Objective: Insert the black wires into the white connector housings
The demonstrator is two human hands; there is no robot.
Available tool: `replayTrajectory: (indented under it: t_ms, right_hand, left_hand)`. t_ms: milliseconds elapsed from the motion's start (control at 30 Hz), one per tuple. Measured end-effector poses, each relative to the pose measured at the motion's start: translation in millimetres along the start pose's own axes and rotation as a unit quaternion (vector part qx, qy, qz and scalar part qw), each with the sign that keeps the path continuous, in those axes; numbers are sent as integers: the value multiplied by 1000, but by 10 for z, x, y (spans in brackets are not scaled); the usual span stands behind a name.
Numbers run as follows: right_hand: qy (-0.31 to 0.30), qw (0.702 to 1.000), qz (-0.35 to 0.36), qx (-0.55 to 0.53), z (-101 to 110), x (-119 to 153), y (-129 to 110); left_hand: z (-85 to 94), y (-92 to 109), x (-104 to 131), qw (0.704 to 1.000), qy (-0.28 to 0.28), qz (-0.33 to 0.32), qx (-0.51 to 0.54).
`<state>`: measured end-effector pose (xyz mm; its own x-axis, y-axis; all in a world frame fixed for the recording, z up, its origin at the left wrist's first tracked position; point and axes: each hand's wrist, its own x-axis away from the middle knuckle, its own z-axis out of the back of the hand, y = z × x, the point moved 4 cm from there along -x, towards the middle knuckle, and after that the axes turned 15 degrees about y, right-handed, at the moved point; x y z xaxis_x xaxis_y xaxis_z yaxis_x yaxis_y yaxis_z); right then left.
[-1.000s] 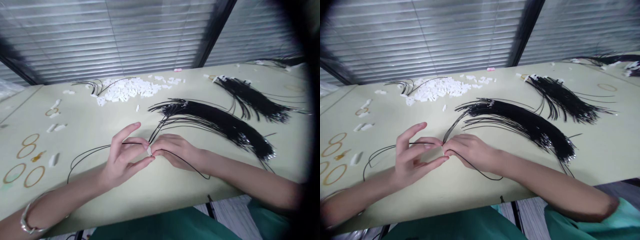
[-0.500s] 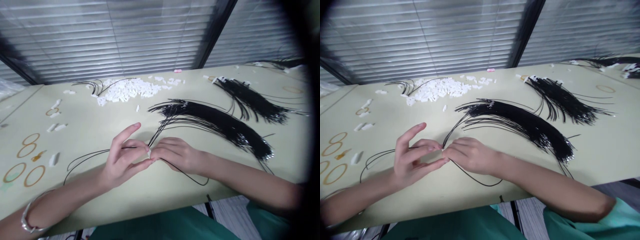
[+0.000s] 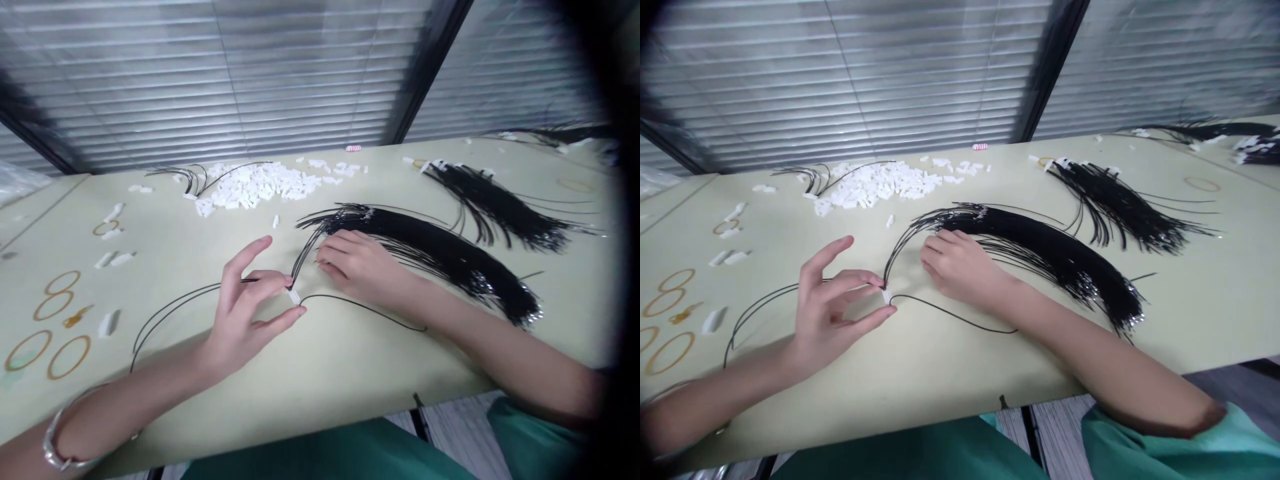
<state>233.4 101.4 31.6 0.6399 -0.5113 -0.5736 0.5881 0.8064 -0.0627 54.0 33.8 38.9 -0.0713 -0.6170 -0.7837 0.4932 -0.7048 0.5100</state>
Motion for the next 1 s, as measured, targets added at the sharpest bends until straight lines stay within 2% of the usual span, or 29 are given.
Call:
replayTrajectory:
  t_ms: [167, 467, 633, 733, 833, 900, 1000]
  right_hand:
    - [-61, 995, -13, 79, -28, 59, 56]
    - [-68, 997, -13, 45, -97, 81, 74]
    - [-70, 996, 12, 47, -84, 78, 13]
    - [-77, 992, -72, -76, -23, 48, -42]
    - [-90, 948, -145, -270, 63, 13, -144]
    - [-85, 930, -133, -333, 117, -10, -216]
    - [-69, 929, -108, -348, 130, -14, -271]
  left_hand:
    - [-5, 10, 10, 1000, 2, -11, -12]
    - [-24, 9, 11, 1000, -5, -15, -10]
    - [-48, 29, -10, 998, -1, -44, -34]
    - [-59, 31, -19, 997, -4, -50, -51]
    - [-69, 37, -22, 997, -11, -57, -58]
    - [-73, 44, -24, 996, -13, -65, -60]
    - [-79, 51, -24, 995, -19, -72, -60]
